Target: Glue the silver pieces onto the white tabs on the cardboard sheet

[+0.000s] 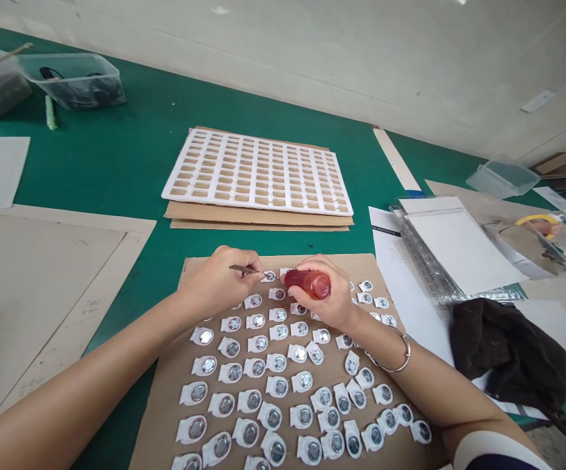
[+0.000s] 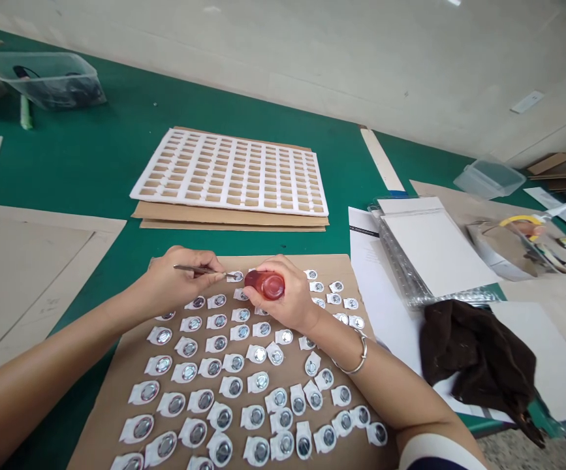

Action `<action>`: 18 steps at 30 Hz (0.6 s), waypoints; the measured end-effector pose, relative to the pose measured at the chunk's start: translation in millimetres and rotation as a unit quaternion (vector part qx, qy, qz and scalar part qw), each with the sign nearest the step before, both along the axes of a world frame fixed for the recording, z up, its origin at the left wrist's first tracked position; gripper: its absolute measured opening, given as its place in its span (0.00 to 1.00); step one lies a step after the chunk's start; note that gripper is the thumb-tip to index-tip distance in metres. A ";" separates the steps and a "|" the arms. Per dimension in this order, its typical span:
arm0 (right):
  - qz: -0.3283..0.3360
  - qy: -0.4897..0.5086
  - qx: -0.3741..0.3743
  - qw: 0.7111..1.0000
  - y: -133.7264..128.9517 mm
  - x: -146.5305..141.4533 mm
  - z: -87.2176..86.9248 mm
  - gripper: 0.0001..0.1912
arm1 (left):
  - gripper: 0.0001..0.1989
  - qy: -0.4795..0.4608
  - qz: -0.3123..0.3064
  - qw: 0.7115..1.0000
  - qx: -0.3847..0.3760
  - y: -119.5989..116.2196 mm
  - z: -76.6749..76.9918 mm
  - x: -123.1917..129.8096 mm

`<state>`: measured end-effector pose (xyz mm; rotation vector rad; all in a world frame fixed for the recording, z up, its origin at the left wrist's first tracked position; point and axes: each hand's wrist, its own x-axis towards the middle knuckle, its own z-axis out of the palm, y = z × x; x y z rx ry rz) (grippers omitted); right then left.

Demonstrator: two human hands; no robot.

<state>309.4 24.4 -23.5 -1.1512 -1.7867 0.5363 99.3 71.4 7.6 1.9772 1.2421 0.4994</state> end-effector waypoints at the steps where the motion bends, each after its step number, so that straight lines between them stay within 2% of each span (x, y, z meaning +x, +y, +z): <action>1: 0.000 -0.001 -0.001 1.000 -0.1 -0.1 0.2 0.16 | 0.08 -0.001 -0.001 1.000 -0.002 0.0 -0.3 -0.1; 12: 0.000 -0.003 -0.009 1.000 0.1 0.7 -0.6 0.15 | 0.08 -0.005 -0.007 1.000 -0.012 0.6 -1.0 -0.7; 18: -0.023 0.009 -0.003 1.000 0.3 1.0 0.6 0.14 | 0.08 0.000 -0.002 1.000 -0.007 0.5 -0.4 -0.7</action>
